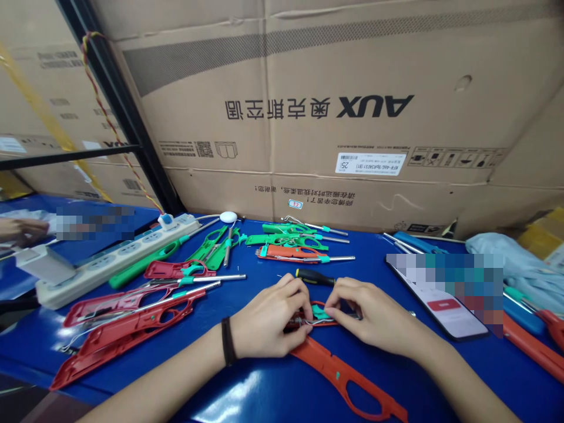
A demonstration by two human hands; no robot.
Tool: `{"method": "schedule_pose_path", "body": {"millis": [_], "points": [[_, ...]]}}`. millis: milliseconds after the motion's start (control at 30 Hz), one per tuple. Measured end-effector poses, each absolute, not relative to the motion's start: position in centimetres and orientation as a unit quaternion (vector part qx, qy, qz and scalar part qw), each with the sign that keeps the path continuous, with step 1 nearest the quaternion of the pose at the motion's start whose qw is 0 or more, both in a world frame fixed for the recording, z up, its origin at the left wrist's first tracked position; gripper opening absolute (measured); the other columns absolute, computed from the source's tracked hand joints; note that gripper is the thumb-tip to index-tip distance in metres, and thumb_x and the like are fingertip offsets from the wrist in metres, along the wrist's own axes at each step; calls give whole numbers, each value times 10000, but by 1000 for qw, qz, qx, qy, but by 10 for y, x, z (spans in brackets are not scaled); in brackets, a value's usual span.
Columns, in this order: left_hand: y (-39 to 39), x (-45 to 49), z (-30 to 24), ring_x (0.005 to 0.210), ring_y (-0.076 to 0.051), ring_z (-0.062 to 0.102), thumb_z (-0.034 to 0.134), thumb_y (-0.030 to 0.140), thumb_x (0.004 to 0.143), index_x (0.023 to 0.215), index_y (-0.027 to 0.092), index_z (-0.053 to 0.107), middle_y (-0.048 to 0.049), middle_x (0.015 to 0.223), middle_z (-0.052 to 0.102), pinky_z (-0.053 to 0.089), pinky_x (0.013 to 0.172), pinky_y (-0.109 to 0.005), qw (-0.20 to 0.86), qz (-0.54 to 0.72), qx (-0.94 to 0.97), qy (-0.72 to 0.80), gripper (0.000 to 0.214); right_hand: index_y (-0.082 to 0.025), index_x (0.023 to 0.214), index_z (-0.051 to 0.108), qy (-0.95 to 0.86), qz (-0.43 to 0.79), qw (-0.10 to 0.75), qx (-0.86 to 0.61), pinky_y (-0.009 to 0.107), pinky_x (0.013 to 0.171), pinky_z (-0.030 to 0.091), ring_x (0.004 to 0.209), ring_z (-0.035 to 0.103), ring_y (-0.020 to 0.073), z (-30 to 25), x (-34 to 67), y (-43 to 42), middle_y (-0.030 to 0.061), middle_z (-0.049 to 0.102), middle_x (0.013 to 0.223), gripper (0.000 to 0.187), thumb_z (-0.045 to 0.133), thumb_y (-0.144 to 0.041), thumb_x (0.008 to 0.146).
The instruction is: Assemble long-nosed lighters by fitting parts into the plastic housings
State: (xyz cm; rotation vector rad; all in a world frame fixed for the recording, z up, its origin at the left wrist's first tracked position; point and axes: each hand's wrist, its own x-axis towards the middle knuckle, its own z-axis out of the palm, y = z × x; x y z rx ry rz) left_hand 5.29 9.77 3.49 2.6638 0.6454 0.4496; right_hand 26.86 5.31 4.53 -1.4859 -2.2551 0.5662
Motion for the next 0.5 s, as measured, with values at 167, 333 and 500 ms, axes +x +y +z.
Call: {"method": "schedule_pose_path", "body": {"millis": [167,333,500], "points": [[98,54,34,822,-163,503,600,164,774,836,179,598,-26,942,551,435,821,-313,207,162,937,228,64,-229,831,635,-801,213,191,-526,246,677,393,786,567,141,45,269,54,-10,623,855,94,549,-200,859],[98,51,34,880,-166,540,604,171,785,908,210,640,-22,1001,569,447,825,-294,196,169,943,208,133,-241,834,654,-805,215,180,-523,245,690,398,797,575,139,43,269,55,-14,626,864,91,577,-194,843],[100,49,31,855,-155,580,616,232,819,931,228,671,-6,1004,615,475,752,-262,147,183,955,180,125,-244,837,665,-806,212,175,-524,252,708,405,819,584,146,43,269,54,-11,636,869,86,586,-212,846]]}}
